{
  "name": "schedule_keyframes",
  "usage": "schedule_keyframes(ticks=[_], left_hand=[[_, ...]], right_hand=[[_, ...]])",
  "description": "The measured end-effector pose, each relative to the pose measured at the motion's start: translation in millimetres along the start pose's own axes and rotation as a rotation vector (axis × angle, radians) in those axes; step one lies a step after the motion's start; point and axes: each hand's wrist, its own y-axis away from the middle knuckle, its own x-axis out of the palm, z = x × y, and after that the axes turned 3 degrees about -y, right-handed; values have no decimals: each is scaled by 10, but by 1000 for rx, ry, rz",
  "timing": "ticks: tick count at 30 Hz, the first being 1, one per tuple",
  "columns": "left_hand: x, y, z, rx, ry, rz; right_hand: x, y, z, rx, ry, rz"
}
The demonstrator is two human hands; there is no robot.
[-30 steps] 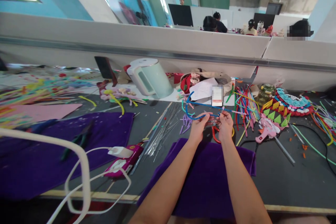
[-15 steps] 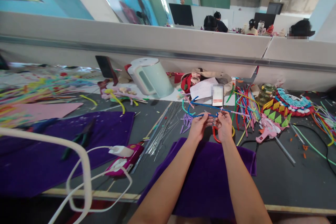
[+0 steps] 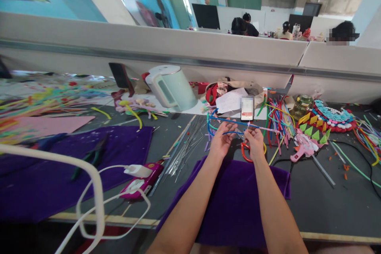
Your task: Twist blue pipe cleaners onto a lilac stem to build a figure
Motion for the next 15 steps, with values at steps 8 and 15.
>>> schedule_keyframes(ticks=[8,15], left_hand=[[62,30,19,34,12,85],[174,127,55,131,-131,54]], right_hand=[[-30,-11,-104,18,88,-103],[-59,-20,-36,56,31,-115]])
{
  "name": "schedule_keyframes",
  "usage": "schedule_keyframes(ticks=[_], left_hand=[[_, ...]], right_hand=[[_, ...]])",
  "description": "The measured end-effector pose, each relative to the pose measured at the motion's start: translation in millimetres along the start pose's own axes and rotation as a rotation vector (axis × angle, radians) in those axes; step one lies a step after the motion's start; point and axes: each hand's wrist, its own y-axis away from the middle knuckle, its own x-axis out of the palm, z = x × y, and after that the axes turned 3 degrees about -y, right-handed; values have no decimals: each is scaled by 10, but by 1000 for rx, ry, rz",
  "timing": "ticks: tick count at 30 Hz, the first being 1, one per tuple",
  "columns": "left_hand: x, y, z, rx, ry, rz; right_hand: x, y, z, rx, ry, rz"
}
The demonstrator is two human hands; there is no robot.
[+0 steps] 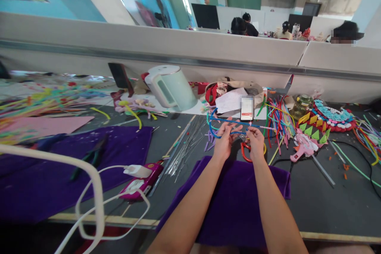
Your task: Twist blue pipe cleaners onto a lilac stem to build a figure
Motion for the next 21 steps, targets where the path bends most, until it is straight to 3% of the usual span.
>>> schedule_keyframes(ticks=[6,11,16,21], left_hand=[[-72,-44,-59,-65,101,92],[-64,-37,-91,-27,142,121],[26,29,-56,89,73,135],[73,55,42,216,-58,168]], right_hand=[[-56,-46,39,172,-153,109],[-58,-72,7,239,-246,155],[-8,-18,26,123,-197,32],[61,42,36,-80,-63,13]])
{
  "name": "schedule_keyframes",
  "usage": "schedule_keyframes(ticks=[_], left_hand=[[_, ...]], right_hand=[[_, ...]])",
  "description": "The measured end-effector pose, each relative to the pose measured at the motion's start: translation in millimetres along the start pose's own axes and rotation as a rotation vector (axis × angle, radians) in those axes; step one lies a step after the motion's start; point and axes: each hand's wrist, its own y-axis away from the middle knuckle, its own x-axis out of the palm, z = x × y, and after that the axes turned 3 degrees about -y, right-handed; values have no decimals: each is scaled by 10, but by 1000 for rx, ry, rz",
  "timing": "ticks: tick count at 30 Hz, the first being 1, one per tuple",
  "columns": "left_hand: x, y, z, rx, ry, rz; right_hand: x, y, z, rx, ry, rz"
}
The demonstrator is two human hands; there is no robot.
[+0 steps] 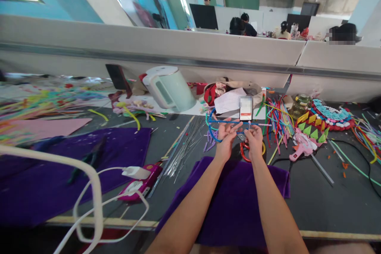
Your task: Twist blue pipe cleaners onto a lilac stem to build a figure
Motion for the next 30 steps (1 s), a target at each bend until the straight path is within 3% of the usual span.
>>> schedule_keyframes(ticks=[4,8,12,16,24,30], left_hand=[[41,63,42,92,-120,120],[82,149,25,186,-382,247],[107,199,-8,289,-632,328],[133,214,-37,364,-725,399],[104,212,-12,433,-756,341],[92,185,6,323,-593,260]], right_hand=[[-14,-15,-47,-68,117,-59],[-61,-43,-68,-120,152,-111],[-88,-58,-53,-126,127,-109],[-101,-60,-29,-176,170,-107],[-91,-27,18,-132,197,-63],[-120,-66,30,28,52,-44]])
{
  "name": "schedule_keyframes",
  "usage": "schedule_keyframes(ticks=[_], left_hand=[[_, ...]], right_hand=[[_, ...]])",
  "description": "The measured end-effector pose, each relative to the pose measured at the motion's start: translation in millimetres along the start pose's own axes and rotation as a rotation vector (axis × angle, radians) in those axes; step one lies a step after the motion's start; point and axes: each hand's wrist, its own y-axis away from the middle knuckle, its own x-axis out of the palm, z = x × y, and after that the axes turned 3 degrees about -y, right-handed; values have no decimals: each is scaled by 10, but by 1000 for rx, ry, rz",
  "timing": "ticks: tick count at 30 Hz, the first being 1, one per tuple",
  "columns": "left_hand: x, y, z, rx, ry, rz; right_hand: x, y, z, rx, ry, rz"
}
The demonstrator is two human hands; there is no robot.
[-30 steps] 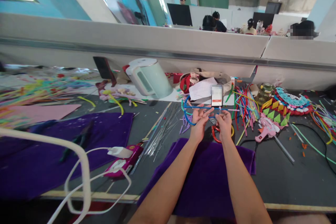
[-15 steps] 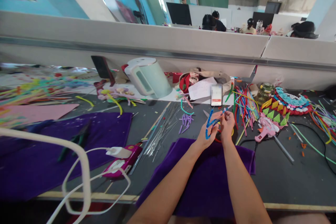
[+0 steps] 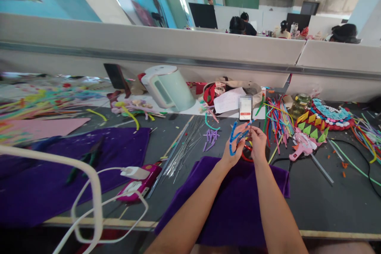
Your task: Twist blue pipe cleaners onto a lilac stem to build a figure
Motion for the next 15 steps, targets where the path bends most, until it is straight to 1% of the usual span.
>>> schedule_keyframes(ticks=[2,4,6,8,11,13,15], left_hand=[[-4,-27,-12,-66,145,-62],[-19,-62,-23,-148,333,-144],[-48,-101,-26,-241,532,-228],[-87,-135,-16,-344,725,-272],[-142,-163,23,-491,936,-274],[-165,-164,57,-570,1005,-259],[-174,-156,86,-618,1034,-224]], right_hand=[[-14,-26,9,34,-80,-12],[-25,-46,27,62,-155,-15],[-31,-52,53,97,-222,7],[-29,-45,80,130,-271,54],[-16,-22,110,163,-306,133],[-4,-9,121,178,-309,177],[5,-3,125,184,-295,202]])
